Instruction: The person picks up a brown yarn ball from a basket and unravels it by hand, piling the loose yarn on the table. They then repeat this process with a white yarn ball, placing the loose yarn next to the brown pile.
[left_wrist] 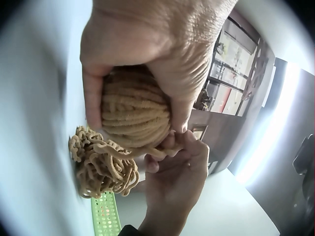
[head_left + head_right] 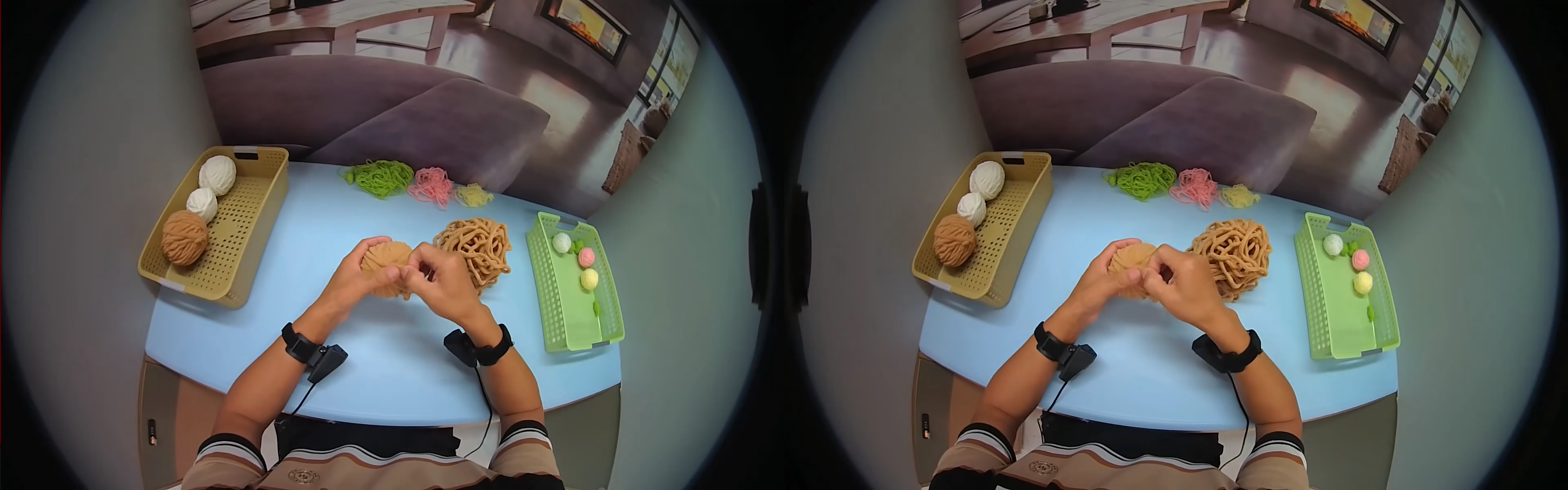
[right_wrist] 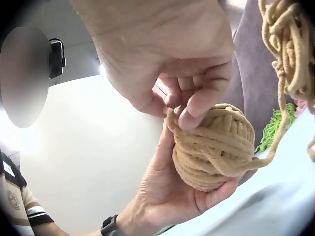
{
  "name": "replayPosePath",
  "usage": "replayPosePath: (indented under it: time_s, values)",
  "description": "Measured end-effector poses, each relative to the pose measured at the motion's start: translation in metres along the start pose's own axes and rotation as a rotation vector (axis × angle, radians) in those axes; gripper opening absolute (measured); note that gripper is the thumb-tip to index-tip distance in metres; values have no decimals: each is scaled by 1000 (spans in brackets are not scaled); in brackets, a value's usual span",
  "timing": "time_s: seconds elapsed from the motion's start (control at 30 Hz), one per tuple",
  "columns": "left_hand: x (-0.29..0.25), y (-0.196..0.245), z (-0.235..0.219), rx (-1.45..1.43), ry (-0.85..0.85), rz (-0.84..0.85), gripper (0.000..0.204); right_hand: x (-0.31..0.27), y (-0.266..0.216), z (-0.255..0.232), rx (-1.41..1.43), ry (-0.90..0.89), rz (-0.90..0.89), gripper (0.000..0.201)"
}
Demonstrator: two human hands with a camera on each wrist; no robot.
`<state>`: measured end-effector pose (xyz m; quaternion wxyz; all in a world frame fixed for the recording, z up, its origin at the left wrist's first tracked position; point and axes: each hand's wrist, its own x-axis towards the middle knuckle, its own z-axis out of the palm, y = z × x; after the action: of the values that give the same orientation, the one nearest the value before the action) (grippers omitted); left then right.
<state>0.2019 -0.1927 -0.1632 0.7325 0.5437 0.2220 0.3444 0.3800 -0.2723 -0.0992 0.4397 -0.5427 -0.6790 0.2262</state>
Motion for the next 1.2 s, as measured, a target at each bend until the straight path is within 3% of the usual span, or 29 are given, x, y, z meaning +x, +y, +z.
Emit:
replayPosePath:
  time_s: [0.17,0.27,0.37,0.57,0.67,0.7,0.8,0.93,1.03,1.2]
  values:
    - [-2,1,7,105,-199,7,78,5,11,-10,374,185,71,9]
    - [-6,6,12,125,-217,118,79,10,13,-26,494,335,80,9]
    - [-9,16,9,38,-208,61,75,13,19,-51,586,502,84,12]
    - [-1,6,-7,-239,113,81,63,13,46,-108,680,810,-42,12]
    - [3,6,-13,-256,242,34,59,15,59,-122,173,794,182,13]
    - [3,5,-13,-234,278,10,56,12,93,-132,-146,640,183,19]
    - [4,7,-10,-186,289,-25,55,16,57,-99,-481,624,-53,29]
    - [0,10,-1,-178,185,23,62,9,8,-37,-151,142,7,47]
    - [0,5,0,-99,168,77,66,2,-8,1,-321,45,-198,47]
    - [0,7,2,-23,169,114,70,2,-4,7,-338,14,-104,31]
